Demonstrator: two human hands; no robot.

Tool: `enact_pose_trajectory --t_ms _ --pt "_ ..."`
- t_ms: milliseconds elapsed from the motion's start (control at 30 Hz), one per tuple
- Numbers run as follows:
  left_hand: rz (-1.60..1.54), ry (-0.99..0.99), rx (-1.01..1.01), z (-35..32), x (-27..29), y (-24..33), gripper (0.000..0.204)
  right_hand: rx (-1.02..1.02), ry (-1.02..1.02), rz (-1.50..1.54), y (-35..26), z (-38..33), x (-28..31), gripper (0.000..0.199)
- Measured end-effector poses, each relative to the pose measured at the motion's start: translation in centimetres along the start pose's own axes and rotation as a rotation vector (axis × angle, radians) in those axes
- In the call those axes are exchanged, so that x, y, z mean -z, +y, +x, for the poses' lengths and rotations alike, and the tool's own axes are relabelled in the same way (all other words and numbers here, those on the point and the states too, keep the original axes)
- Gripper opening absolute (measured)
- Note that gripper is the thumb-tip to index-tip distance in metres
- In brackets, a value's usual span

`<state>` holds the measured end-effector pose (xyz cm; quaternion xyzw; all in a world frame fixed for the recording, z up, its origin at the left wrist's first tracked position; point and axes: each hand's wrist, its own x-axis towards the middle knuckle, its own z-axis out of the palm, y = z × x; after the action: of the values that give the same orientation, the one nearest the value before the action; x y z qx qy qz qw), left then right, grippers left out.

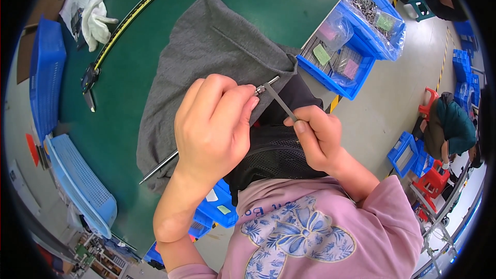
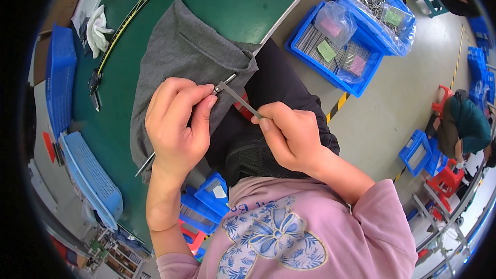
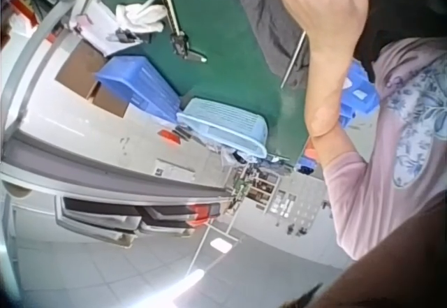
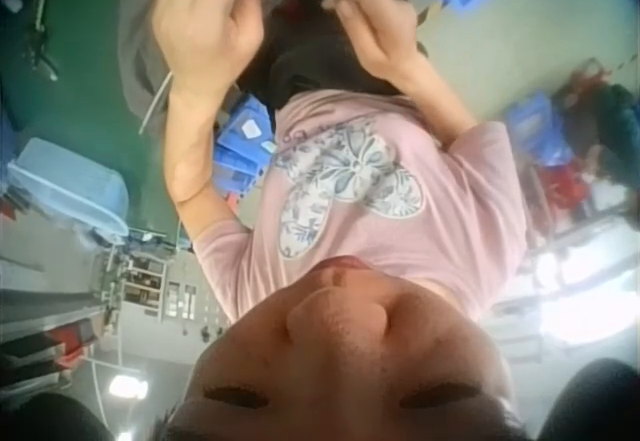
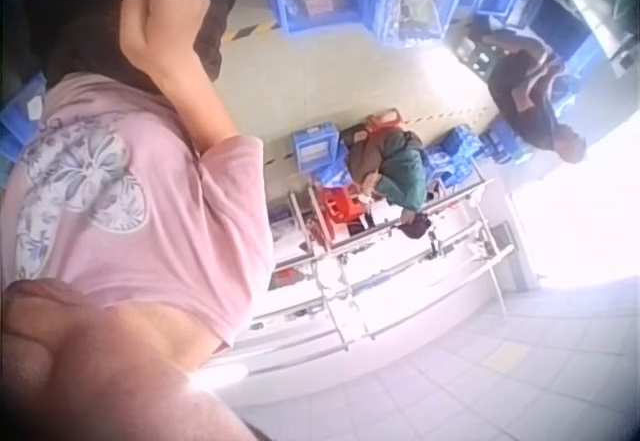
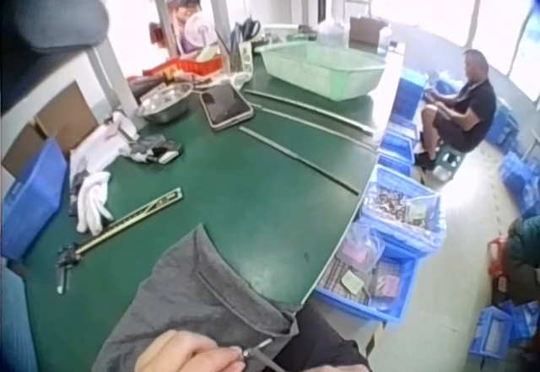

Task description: Filing a small metal part attached to a rod at a workbench.

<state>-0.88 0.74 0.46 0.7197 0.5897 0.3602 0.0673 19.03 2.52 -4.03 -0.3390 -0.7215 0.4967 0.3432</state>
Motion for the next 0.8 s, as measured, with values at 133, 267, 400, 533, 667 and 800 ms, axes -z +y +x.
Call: enact_pose_trajectory --t_ms 133,267,400,533,667,800 --pt "0.034 -0.004 -0.001 -0.09 0.02 0.16 0.023 0.013 0.025 -0.01 0.45 -0.79 0.11 0.01" --pt "0.031 0.007 -0.011 -0.12 -0.01 0.04 0.024 0.028 0.014 -0.017 0.48 -0.58 -0.01 0.01" --pt "0.028 0.004 -0.005 -0.13 0.0 0.0 0.023 0.043 0.011 -0.043 0.61 -0.47 -0.1 0.011" --pt "0.019 0.016 -0.014 -0.09 -0.09 -0.05 0.022 0.042 -0.002 -0.038 0.45 -0.48 0.05 0.01" --pt "0.007 0.017 -0.006 -0.13 -0.12 -0.05 0.022 0.037 0.011 -0.033 0.32 -0.28 -0.07 0.01" --pt "-0.018 0.03 0.001 -0.06 -0.21 -0.07 0.022 0.039 -0.006 -0.077 0.29 -0.18 -0.13 0.01"
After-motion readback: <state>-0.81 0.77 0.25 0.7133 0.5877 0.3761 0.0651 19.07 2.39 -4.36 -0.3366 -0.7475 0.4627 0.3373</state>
